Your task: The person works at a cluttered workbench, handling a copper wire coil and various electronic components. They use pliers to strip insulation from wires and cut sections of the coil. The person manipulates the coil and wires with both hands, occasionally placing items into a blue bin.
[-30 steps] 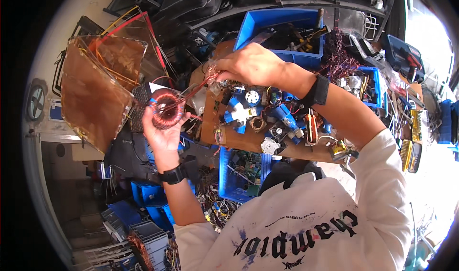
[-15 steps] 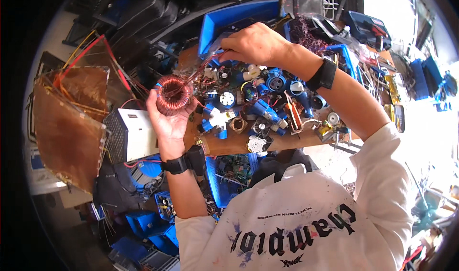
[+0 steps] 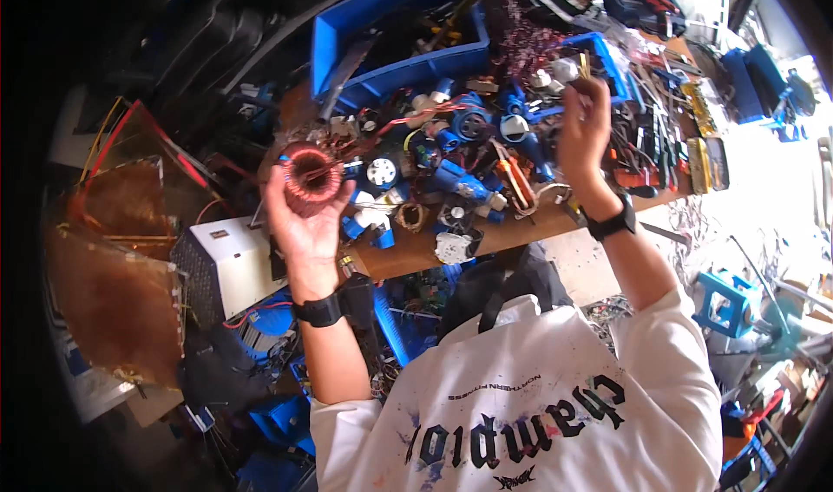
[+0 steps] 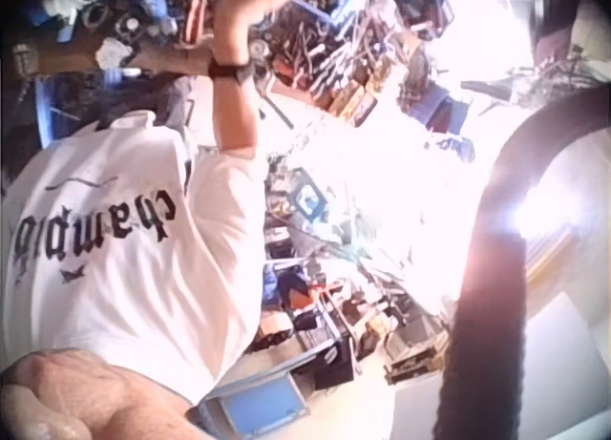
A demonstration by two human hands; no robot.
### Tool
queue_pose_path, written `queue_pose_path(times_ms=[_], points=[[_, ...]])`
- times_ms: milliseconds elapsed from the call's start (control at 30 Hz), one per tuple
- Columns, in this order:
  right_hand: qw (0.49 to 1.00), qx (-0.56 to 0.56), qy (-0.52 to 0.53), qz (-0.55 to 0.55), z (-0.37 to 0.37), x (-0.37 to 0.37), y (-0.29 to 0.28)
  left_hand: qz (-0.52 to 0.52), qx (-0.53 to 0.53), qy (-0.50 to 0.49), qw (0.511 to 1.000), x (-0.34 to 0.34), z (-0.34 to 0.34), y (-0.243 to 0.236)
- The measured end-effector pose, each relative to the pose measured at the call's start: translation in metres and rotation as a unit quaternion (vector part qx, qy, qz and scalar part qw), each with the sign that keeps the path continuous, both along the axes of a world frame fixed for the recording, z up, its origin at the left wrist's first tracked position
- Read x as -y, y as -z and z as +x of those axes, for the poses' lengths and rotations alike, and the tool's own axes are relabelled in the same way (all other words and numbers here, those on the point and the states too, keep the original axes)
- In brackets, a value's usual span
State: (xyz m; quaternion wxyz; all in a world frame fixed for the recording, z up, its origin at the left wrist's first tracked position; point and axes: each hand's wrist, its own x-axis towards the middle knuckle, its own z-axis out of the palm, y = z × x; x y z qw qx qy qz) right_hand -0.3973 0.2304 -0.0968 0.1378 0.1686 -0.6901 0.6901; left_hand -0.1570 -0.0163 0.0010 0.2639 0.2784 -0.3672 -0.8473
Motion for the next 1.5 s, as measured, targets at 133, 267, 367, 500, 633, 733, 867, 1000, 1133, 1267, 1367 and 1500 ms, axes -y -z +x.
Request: queue_pose_path(times_ms=[133,267,367,500,633,733,867,1000,1133,1267,1367,1500], points=[[0.939,0.106,-0.086,0.315,0.032,-0.034,0.136,-0.014,0.037,-0.004,0.999,-0.01,-0.014,0.002],[0.809,0.173,-0.163,0.538,0.08,-0.025,0.212,-0.038,0.064,0.009,0.997,-0.017,-0.018,0.002],[0.822,0.151,-0.106,0.538,0.088,-0.012,0.223,-0.052,0.083,-0.001,0.995,-0.022,-0.015,0.002],[0.806,0.142,-0.13,0.56,0.077,-0.011,0.241,-0.072,0.087,0.0,0.994,-0.025,-0.015,0.0],[0.788,0.156,-0.169,0.571,0.073,-0.012,0.238,-0.078,0.079,0.009,0.994,-0.027,-0.017,-0.001],[0.806,0.192,-0.147,0.54,0.067,-0.01,0.237,-0.067,0.076,0.006,0.995,-0.024,-0.013,0.002],[0.823,0.259,-0.137,0.487,0.043,-0.018,0.229,-0.073,0.079,0.007,0.994,-0.02,-0.012,0.002],[0.847,0.25,-0.159,0.442,0.043,-0.033,0.208,-0.072,0.082,0.01,0.994,-0.019,-0.018,0.001],[0.785,0.467,-0.288,0.289,0.042,-0.046,0.154,-0.066,0.081,0.012,0.994,-0.017,-0.016,0.007],[0.799,0.47,-0.285,0.242,0.055,-0.051,0.155,-0.044,0.075,0.023,0.996,-0.018,-0.023,0.012],[0.779,0.5,-0.309,0.218,0.059,-0.055,0.146,-0.042,0.086,0.014,0.995,-0.024,-0.028,0.015],[0.764,0.521,-0.352,0.143,0.058,-0.063,0.121,-0.046,0.067,0.027,0.996,-0.019,-0.026,0.018]])
